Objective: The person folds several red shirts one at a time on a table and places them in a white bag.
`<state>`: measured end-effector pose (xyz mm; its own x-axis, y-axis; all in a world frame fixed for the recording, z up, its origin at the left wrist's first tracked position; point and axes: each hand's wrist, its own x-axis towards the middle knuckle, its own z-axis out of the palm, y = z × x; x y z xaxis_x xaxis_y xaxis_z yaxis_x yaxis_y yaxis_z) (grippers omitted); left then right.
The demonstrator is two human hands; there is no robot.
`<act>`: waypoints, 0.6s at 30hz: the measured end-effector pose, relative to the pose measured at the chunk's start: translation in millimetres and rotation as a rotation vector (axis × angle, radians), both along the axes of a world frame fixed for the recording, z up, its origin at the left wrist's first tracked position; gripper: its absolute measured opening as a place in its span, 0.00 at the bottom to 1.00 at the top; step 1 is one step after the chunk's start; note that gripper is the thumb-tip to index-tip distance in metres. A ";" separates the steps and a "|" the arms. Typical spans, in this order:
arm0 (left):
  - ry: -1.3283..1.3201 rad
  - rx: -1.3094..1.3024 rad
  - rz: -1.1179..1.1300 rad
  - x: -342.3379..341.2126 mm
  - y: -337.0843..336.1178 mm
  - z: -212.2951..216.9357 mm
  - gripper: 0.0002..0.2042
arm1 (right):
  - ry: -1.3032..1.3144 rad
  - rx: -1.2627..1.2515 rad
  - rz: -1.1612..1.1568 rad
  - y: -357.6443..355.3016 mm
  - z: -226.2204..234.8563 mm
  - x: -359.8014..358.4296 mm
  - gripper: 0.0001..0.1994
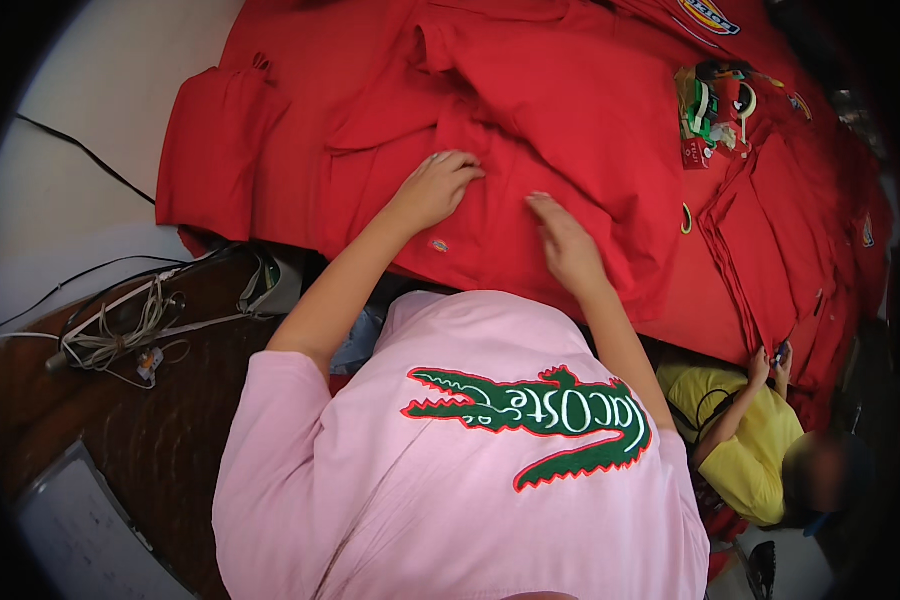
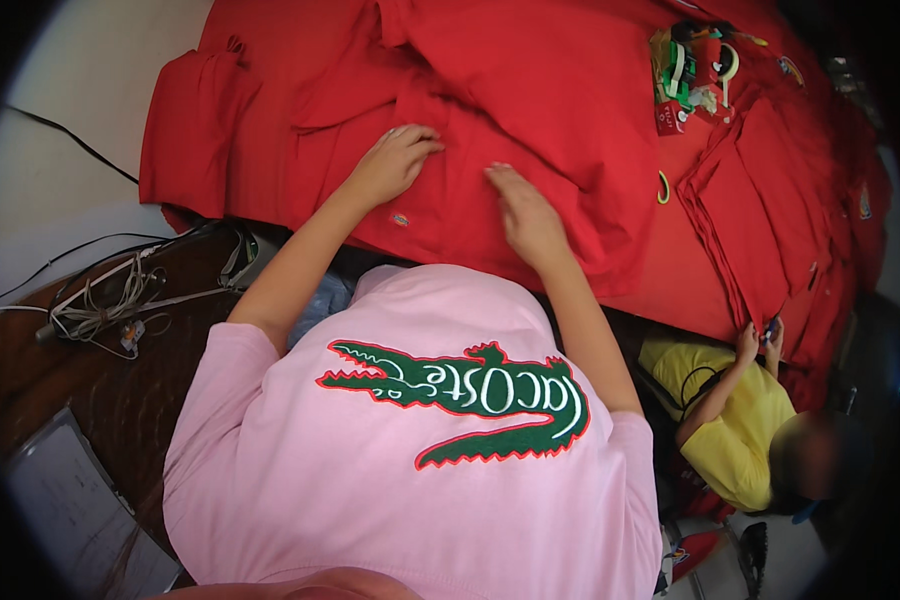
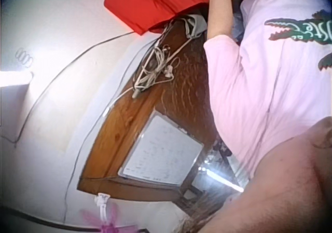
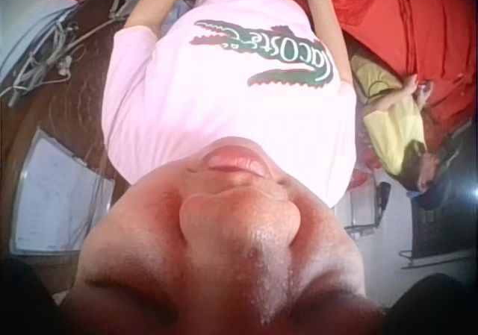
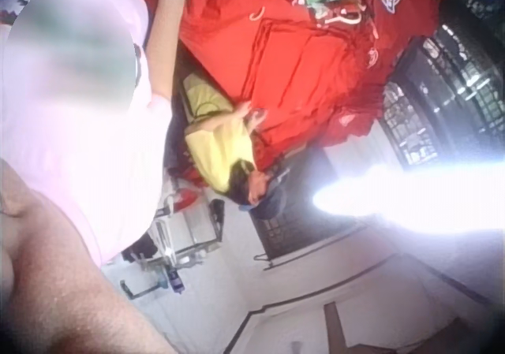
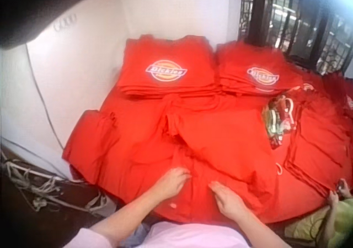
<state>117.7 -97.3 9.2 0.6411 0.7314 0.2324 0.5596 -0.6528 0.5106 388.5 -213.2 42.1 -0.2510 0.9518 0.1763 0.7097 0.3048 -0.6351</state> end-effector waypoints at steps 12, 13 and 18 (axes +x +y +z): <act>0.410 0.225 0.195 49.3 244.4 -0.2 0.31 | 0.521 -0.322 -0.344 250.8 15.1 33.0 0.25; 0.328 0.241 0.206 53.0 257.3 -4.8 0.31 | 0.509 -0.263 -0.375 265.7 10.0 40.9 0.24; 0.180 0.337 0.203 67.6 295.8 -26.1 0.29 | 0.058 0.096 -0.440 297.0 -37.0 79.1 0.25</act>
